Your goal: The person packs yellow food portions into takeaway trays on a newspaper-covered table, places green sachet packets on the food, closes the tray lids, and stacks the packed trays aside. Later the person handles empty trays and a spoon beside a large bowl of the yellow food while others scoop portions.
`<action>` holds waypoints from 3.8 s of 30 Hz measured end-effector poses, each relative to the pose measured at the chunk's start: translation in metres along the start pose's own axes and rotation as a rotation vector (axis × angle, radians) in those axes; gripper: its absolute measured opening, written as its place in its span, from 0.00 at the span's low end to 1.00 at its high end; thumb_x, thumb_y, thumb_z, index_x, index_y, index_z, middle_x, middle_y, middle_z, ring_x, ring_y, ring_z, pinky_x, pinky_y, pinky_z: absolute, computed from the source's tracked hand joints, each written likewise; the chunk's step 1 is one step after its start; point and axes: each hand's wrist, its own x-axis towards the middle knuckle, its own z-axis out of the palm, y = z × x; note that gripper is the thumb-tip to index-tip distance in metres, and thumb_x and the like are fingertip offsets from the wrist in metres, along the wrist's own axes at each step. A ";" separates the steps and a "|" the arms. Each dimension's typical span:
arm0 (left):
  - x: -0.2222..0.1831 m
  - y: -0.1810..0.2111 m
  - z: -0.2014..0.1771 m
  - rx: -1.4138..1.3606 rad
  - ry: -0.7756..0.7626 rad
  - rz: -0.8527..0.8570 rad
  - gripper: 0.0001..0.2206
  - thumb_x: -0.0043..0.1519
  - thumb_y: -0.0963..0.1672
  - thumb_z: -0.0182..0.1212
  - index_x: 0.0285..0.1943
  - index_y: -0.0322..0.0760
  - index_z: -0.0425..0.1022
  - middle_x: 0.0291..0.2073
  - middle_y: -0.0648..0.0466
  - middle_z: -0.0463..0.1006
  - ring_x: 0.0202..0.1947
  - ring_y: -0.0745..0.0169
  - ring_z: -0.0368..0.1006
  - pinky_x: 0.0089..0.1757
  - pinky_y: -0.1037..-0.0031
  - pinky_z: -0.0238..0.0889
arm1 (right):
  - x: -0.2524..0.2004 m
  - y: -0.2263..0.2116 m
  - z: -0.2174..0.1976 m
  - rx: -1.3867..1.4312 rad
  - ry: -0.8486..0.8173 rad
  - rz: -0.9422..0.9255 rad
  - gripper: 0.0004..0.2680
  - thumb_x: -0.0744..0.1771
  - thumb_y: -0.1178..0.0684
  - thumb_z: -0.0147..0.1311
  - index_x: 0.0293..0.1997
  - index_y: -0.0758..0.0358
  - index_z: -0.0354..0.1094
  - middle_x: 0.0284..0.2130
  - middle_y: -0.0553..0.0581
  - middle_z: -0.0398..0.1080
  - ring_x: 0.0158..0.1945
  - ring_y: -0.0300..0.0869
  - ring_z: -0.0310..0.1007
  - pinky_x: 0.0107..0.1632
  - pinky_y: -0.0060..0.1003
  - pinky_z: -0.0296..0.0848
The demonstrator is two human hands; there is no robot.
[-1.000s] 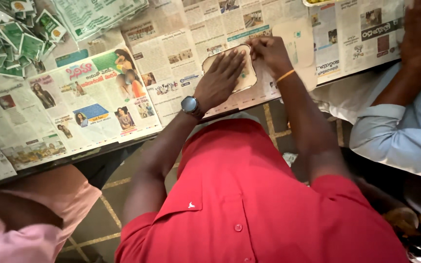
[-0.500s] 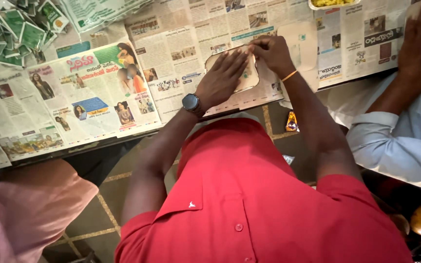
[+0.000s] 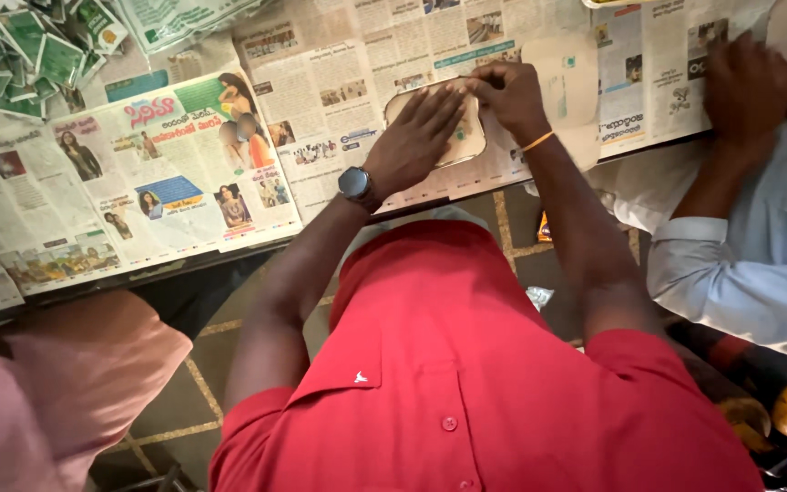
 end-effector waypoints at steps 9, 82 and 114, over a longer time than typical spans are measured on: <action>-0.007 0.032 0.029 0.182 0.040 -0.262 0.26 0.72 0.44 0.49 0.78 0.25 0.57 0.79 0.35 0.47 0.80 0.41 0.38 0.73 0.54 0.32 | -0.097 0.000 0.043 0.504 0.312 0.274 0.08 0.70 0.55 0.54 0.46 0.72 0.73 0.31 0.55 0.77 0.32 0.37 0.78 0.37 0.33 0.82; 0.005 0.024 0.025 0.051 0.222 -0.286 0.32 0.60 0.43 0.56 0.76 0.26 0.59 0.78 0.38 0.48 0.79 0.41 0.39 0.72 0.47 0.27 | -0.037 0.018 0.037 0.663 0.244 0.295 0.11 0.72 0.50 0.54 0.48 0.70 0.76 0.23 0.52 0.71 0.23 0.33 0.69 0.25 0.26 0.66; 0.005 0.019 0.024 0.108 0.240 -0.261 0.33 0.60 0.42 0.56 0.77 0.24 0.57 0.79 0.36 0.44 0.80 0.41 0.33 0.73 0.45 0.24 | -0.008 -0.027 0.006 0.013 0.002 0.147 0.05 0.66 0.59 0.65 0.40 0.72 0.78 0.26 0.54 0.76 0.27 0.35 0.75 0.32 0.29 0.75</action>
